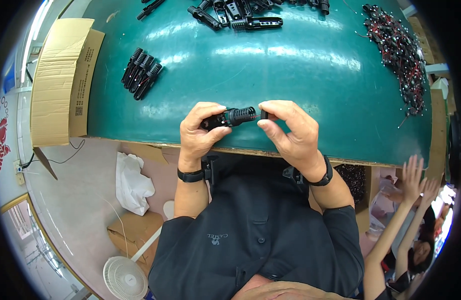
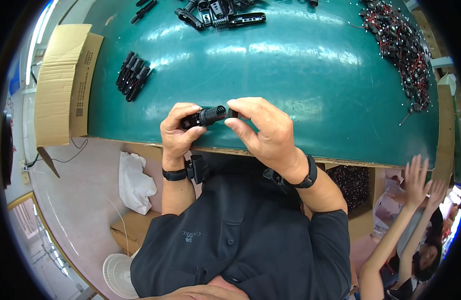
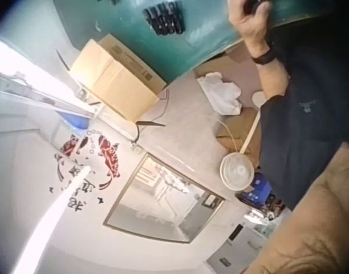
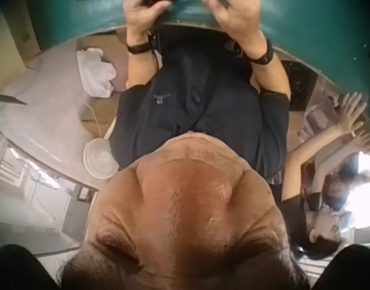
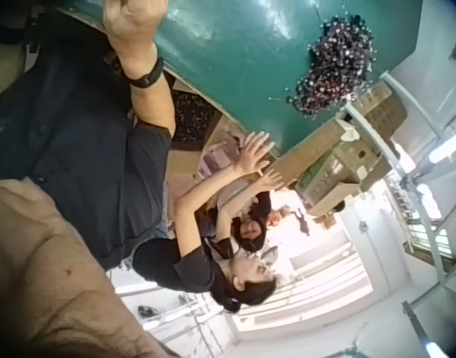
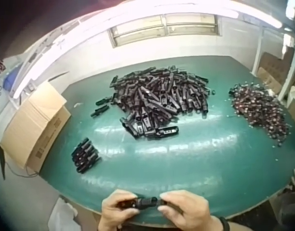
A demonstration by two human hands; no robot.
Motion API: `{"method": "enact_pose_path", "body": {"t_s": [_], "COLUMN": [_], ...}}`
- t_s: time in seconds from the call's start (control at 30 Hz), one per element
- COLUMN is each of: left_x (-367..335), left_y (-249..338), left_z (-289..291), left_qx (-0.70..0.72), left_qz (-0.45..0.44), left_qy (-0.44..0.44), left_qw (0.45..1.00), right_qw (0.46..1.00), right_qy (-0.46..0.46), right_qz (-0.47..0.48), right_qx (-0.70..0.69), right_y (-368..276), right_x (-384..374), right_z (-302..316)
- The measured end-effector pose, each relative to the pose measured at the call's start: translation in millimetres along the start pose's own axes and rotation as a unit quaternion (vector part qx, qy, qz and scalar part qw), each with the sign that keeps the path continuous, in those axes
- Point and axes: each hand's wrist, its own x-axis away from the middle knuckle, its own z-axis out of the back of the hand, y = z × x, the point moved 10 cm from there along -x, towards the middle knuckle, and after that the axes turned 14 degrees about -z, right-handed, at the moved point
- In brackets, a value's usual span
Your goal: The person moves plastic housings from a box to the table, then picks up a housing and a wire assembly to insert the wire into the housing. They fit a cap onto the end, press the components together, and place the assembled unit onto the table.
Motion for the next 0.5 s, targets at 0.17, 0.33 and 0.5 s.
{"method": "enact_pose_path", "body": {"t_s": [0.17, 0.33, 0.5], "left_x": [-6, -7, -8], "left_y": [6, 10, 12], "left_z": [-7, -11, -12], "left_qx": [-0.062, -0.084, -0.089], "left_qz": [-0.010, -0.017, -0.010], "left_qy": [-0.034, -0.048, -0.047], "left_qw": [0.997, 0.995, 0.995], "right_qw": [0.997, 0.992, 0.986], "right_qy": [-0.010, -0.027, -0.046], "right_qz": [-0.078, -0.120, -0.158], "right_qx": [-0.027, -0.023, -0.019], "right_y": [24, 34, 40], "right_x": [1, 1, 2], "right_z": [-3, -6, -10]}}
